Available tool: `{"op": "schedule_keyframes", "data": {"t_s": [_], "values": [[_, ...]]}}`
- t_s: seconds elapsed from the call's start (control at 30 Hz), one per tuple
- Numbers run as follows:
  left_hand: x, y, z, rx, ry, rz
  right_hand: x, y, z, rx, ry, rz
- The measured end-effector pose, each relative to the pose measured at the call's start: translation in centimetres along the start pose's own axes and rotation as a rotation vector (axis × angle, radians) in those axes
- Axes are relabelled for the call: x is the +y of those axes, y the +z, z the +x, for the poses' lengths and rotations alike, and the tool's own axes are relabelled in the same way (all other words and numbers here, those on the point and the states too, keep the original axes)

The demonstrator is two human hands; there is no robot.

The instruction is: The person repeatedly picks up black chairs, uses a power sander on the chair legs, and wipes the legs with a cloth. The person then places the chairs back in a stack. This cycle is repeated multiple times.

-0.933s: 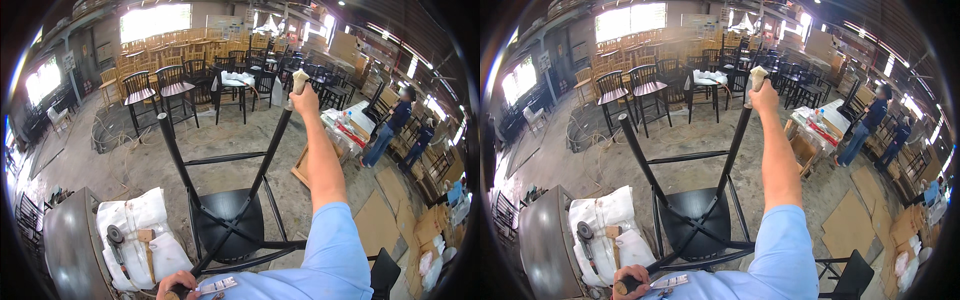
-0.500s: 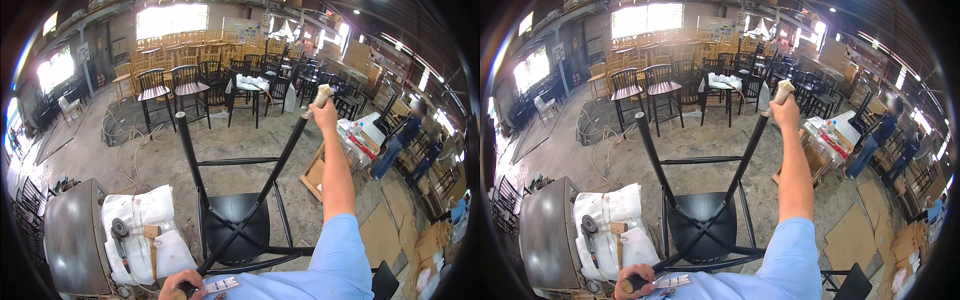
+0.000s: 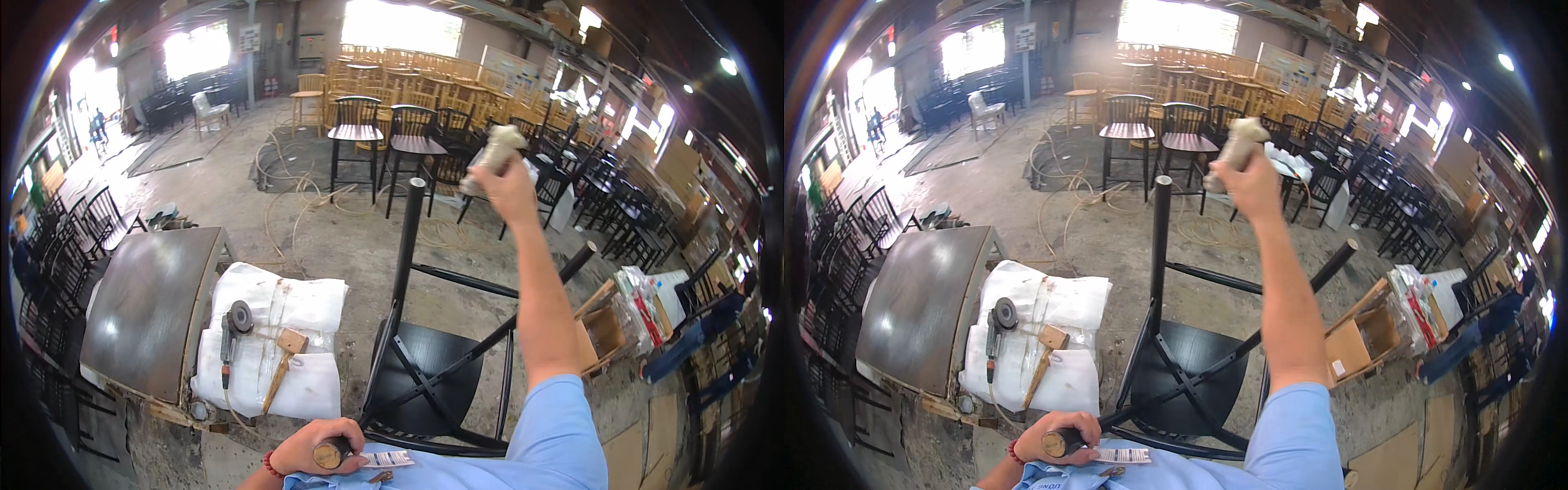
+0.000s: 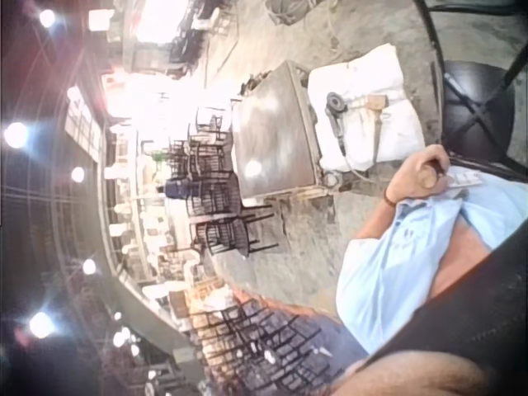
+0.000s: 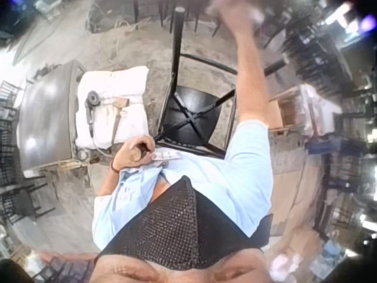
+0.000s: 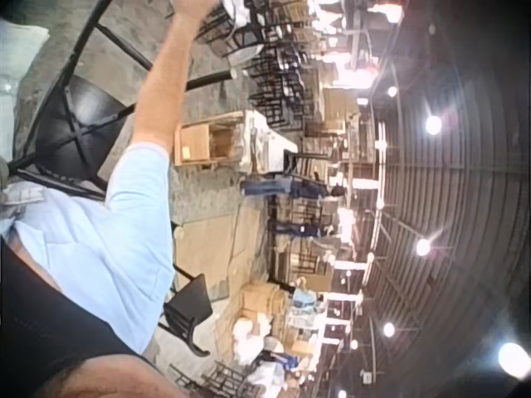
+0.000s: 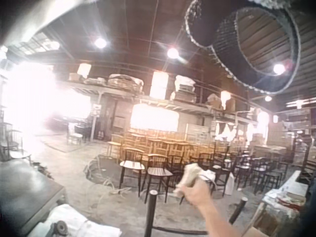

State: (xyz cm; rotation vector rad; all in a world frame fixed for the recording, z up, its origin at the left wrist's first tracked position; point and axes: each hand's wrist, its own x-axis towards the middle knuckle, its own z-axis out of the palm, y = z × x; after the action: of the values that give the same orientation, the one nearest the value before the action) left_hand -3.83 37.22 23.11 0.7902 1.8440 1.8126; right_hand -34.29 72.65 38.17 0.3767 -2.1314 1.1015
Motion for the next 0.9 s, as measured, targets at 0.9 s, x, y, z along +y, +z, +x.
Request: {"op": "schedule_keyframes", "data": {"t_s": [0.9], "values": [[-3.7, -1.3, -2.3, 0.169, 0.267, -0.561, -7.9, 10.9, -4.4, -0.209, -0.385, 0.261]]}}
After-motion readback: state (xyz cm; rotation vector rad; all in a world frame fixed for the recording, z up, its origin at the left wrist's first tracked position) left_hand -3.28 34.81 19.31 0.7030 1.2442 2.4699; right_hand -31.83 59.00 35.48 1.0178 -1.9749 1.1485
